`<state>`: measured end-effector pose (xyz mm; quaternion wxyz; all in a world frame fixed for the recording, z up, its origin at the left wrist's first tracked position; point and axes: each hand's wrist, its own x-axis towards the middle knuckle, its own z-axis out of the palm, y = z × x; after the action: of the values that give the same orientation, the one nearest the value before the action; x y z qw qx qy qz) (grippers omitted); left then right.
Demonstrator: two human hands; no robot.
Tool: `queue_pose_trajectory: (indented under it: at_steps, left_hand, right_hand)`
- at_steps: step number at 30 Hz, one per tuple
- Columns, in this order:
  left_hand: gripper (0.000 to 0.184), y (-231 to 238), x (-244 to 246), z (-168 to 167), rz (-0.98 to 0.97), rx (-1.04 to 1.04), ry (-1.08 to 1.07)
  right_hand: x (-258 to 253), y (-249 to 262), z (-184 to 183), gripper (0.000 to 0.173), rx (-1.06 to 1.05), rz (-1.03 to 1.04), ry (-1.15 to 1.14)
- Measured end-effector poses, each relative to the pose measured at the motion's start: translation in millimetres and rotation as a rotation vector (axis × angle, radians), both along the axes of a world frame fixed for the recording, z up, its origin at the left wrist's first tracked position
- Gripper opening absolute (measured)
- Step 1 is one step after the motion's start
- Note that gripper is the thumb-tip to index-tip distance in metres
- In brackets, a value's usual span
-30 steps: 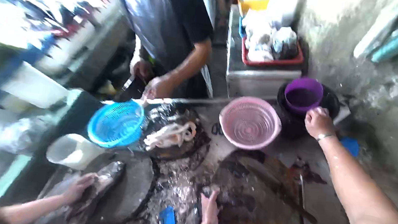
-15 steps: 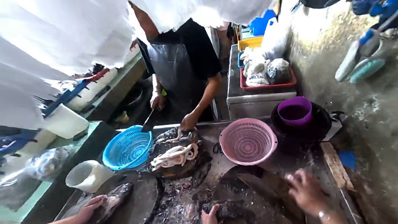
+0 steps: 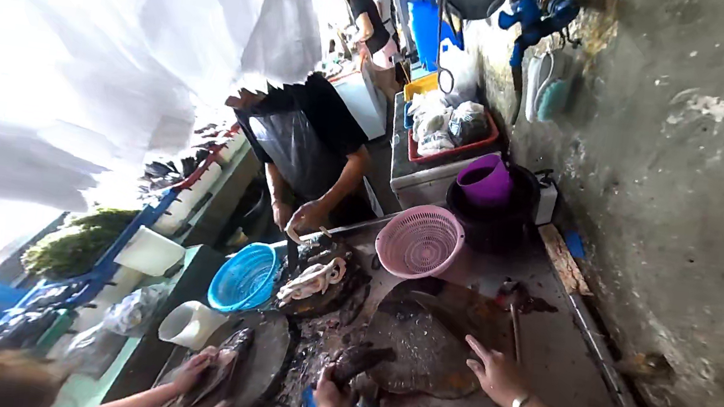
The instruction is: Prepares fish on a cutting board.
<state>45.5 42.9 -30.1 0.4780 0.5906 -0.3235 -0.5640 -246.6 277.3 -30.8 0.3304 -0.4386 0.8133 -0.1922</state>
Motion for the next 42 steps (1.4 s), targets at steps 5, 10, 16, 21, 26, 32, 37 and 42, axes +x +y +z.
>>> queue_pose_trajectory:
  at_steps: [5, 10, 16, 21, 26, 32, 37, 42]
  left_hand:
    - [0.024, 39.6, 15.7, 56.6, 0.005, -0.029, -0.083]
    - [0.023, 44.9, -4.3, 74.3, -0.017, 0.008, -0.06]
    - [0.021, 27.8, -43.6, 71.8, -0.142, -0.014, 0.086]
    - [0.02, 44.7, -80.6, 105.6, -0.21, -0.021, 0.175]
    - [0.023, 71.8, -105.8, 140.6, -0.275, -0.023, 0.256]
    - [0.02, 92.3, -138.4, 163.2, -0.277, -0.017, 0.373]
    - [0.032, 99.6, -190.0, 83.2, -0.116, -0.078, 0.154]
    - [0.079, 98.7, -196.2, -9.9, -0.381, 0.01, -0.751]
  right_hand:
    - [41.8, 96.1, -26.8, 0.051, 0.142, 0.258, 0.063]
    - [28.8, 90.4, -18.0, 0.054, 0.149, -0.062, 0.052]
    - [13.0, 58.7, -7.5, 0.056, 0.183, -0.093, 0.039]
    - [25.0, 54.4, -13.6, 0.053, 0.167, 0.184, 0.18]
    - [-40.6, 29.5, 9.8, 0.052, -0.086, -0.391, -0.162]
    - [-1.1, 61.9, -5.5, 0.049, -0.183, -0.544, -0.763]
    - [13.3, 96.0, 1.6, 0.045, -0.378, -0.658, -0.829]
    - [-9.0, 87.6, 25.8, 0.026, -0.286, -0.606, -0.443]
